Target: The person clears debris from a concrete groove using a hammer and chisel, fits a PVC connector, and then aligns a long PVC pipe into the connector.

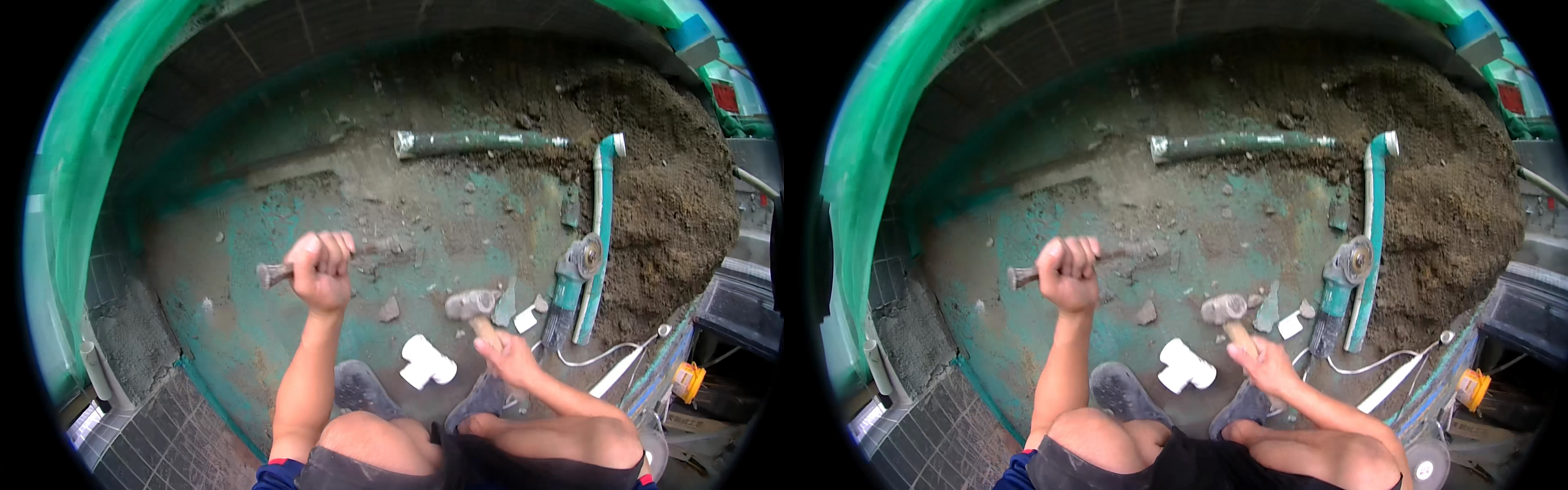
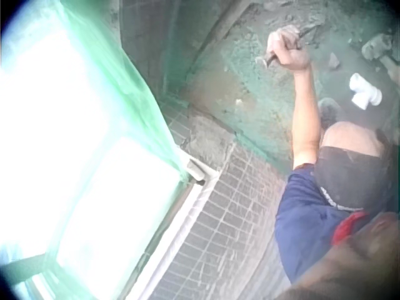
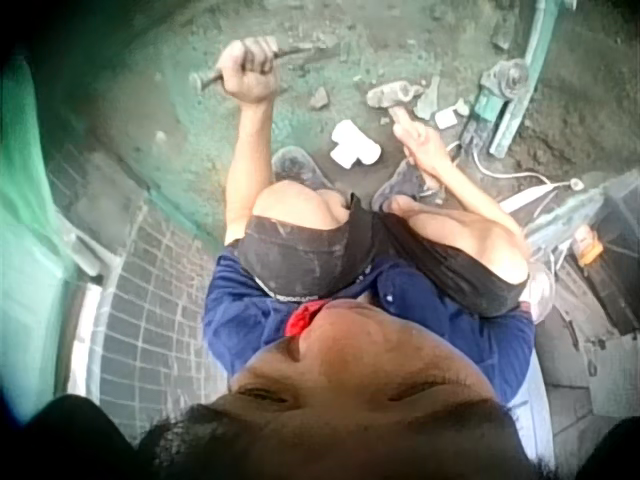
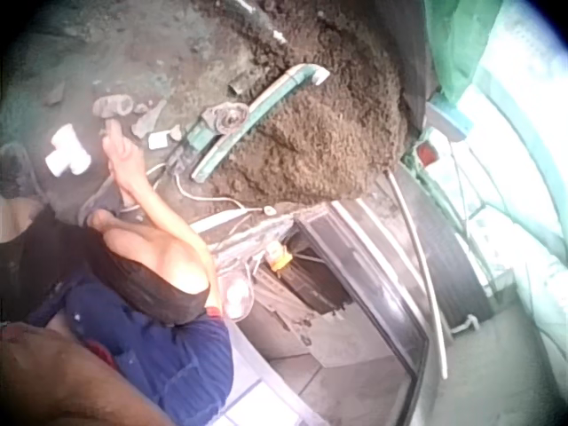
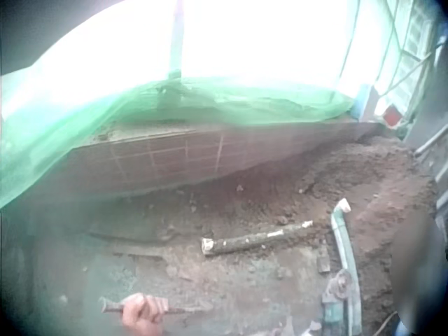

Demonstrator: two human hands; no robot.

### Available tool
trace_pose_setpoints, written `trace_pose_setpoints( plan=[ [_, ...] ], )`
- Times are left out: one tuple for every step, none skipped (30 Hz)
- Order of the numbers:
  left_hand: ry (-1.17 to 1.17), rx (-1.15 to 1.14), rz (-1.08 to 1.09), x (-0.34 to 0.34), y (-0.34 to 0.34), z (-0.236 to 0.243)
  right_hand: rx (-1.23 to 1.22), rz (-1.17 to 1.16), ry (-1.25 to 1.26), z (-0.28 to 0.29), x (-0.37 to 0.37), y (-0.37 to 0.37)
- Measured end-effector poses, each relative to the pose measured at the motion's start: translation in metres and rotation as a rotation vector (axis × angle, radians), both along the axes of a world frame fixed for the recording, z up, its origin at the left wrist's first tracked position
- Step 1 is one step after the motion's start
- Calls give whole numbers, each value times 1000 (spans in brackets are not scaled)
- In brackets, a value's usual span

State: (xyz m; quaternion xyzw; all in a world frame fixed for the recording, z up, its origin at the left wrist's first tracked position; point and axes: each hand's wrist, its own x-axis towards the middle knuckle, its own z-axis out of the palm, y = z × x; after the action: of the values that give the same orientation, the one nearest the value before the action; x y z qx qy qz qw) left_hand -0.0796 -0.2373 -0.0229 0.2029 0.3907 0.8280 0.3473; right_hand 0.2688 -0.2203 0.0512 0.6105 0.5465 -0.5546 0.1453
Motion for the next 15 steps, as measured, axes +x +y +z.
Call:
trace_pose_setpoints(
  plan=[
    [-19,-12,30,-2,4,0,93,21,2,-2,1,1],
    [38,-12,95,-8,15,-1,219,121,-46,-5,3,3],
    [39,9,185,-12,29,-3,275,115,-57,-9,5,4],
    [63,53,198,-19,46,-5,332,109,-67,-14,6,6],
    [125,31,177,-23,60,-7,384,102,-80,-19,9,8],
    [123,-20,152,-22,75,-9,446,80,-28,-27,9,10],
    [159,-90,154,-16,87,-11,465,59,-58,-34,11,13],
    [180,-84,155,-11,87,-11,502,38,-43,-41,12,17],
    [234,-95,132,-4,86,-9,544,12,-28,-47,13,22],
    [131,-42,20,6,76,-6,650,80,-50,-50,14,28],
    [36,-8,-80,16,61,-1,750,149,-70,-52,15,33],
    [-41,21,-167,28,46,5,856,221,-81,-50,15,39],
    [-91,10,-229,39,29,11,964,295,-90,-47,14,42],
    [-84,-32,-254,51,15,16,982,302,-39,-42,13,44],
    [-74,-68,-269,62,5,18,1000,312,11,-36,11,43]
  ],
)
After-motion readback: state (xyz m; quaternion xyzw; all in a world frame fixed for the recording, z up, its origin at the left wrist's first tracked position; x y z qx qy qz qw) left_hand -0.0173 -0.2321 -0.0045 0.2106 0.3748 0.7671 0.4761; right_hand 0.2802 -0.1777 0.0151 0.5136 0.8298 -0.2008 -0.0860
